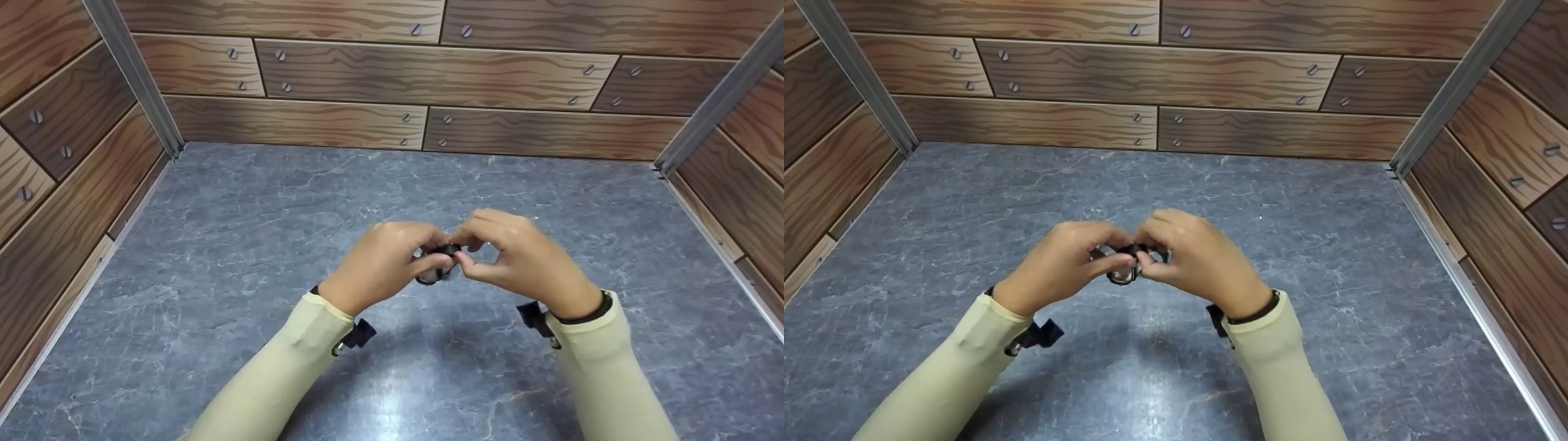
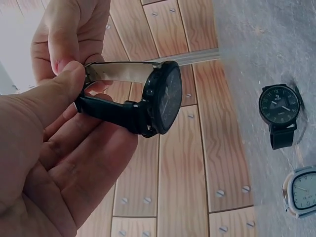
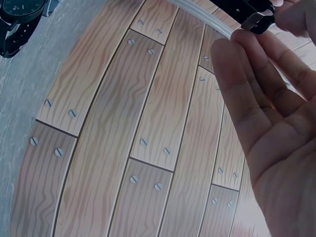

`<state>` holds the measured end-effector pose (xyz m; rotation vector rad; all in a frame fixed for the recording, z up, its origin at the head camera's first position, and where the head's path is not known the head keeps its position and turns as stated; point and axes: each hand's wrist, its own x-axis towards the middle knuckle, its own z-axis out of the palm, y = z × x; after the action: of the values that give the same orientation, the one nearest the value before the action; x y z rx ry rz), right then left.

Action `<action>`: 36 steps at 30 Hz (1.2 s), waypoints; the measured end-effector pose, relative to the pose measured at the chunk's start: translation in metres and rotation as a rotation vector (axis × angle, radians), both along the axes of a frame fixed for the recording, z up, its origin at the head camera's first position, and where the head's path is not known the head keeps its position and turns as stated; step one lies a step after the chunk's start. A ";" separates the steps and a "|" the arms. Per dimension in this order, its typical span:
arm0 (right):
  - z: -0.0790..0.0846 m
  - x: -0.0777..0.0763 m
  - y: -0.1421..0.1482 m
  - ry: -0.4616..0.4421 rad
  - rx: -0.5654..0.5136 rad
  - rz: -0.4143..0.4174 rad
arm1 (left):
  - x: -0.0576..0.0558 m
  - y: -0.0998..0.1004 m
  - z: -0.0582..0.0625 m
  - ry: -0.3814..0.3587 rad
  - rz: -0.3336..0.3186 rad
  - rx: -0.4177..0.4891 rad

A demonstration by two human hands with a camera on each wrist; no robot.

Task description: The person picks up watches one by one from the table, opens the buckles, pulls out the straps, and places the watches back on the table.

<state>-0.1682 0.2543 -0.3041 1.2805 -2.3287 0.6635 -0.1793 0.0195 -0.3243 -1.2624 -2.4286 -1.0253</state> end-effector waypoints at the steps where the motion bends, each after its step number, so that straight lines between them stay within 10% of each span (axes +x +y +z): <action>1: 0.000 0.000 0.000 0.005 0.004 -0.002 | 0.000 0.000 0.000 -0.001 -0.001 0.001; 24: -0.001 -0.002 -0.003 0.003 -0.122 0.053 | -0.003 0.002 -0.002 -0.097 -0.054 0.164; 36: -0.003 -0.004 -0.002 -0.104 -0.113 0.009 | -0.011 -0.003 -0.006 0.093 0.020 0.070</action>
<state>-0.1719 0.2519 -0.3067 1.2336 -2.3317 0.8716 -0.1904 0.0165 -0.3304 -1.2329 -2.3110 -1.0135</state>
